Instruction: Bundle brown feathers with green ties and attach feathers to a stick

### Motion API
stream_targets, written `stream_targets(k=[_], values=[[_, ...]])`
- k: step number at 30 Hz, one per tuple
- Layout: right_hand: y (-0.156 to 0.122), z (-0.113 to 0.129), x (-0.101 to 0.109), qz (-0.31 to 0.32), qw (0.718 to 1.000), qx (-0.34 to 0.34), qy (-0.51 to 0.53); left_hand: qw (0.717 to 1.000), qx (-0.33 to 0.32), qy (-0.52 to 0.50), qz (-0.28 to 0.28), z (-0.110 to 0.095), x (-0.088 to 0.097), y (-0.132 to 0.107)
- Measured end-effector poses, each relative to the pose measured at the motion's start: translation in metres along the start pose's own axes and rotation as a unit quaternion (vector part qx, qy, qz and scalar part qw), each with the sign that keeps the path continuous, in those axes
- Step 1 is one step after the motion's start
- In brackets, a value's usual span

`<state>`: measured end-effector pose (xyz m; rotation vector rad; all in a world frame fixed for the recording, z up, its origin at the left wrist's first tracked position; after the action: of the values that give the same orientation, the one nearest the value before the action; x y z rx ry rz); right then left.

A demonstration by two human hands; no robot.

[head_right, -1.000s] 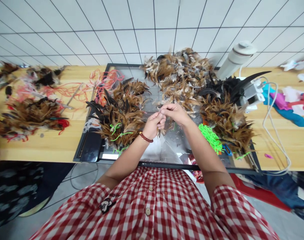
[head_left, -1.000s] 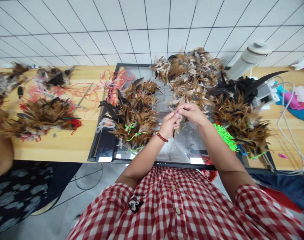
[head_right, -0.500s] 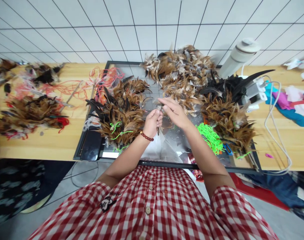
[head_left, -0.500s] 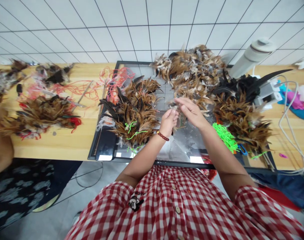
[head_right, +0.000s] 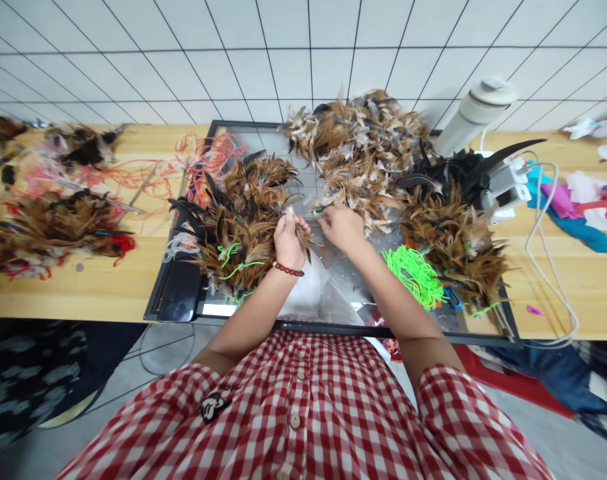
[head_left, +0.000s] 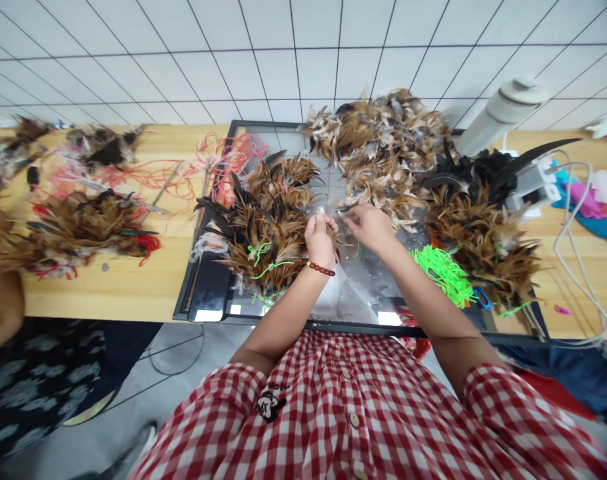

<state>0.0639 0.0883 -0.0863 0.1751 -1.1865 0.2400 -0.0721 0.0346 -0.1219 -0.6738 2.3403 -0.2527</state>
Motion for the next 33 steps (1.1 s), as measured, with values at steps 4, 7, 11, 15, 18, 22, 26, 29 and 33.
stream_targets(k=[4, 7, 11, 15, 18, 22, 26, 29, 33], values=[[0.006, -0.002, -0.007, -0.003, 1.0, -0.01, 0.014, 1.0, 0.021, 0.015, 0.012, 0.006, -0.003, -0.003], [0.005, -0.008, 0.007, -0.055, 0.99, -0.009, 0.13, 0.999, 0.025, 0.029, 0.01, 0.008, -0.003, -0.003], [-0.007, -0.003, 0.017, -0.061, 0.931, -0.005, 0.36, 0.999, 0.025, 0.035, 0.019, 0.013, -0.004, -0.002], [-0.018, 0.012, 0.011, -0.043, 0.9, -0.012, 0.433, 0.998, -0.012, 0.048, 0.026, 0.015, -0.001, 0.0], [-0.023, 0.018, 0.014, -0.075, 0.922, -0.01, 0.38, 0.995, -0.061, 0.062, 0.041, 0.013, 0.0, 0.0], [-0.031, 0.029, 0.026, -0.109, 0.957, 0.021, 0.267, 0.991, -0.086, 0.086, 0.064, 0.013, -0.002, 0.0], [-0.036, 0.042, 0.031, -0.081, 0.968, 0.09, 0.219, 0.993, -0.053, 0.092, 0.054, 0.015, -0.001, 0.001], [-0.033, 0.029, 0.034, -0.097, 0.956, 0.087, 0.264, 0.995, -0.005, 0.084, 0.054, 0.017, -0.004, -0.002], [-0.018, 0.005, 0.027, -0.083, 0.907, 0.072, 0.407, 0.994, 0.031, 0.066, 0.083, 0.015, -0.017, -0.014]])
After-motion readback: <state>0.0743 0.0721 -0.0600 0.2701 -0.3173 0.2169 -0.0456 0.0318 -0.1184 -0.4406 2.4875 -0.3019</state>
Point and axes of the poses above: each hand's wrist, its own y-axis towards the middle knuckle, its own x-axis out of the back of the hand, z = x × y, the point moved 10 cm from there along y, towards the middle knuckle, and after that the axes turned 1 degree about z, right-handed, at the moved point
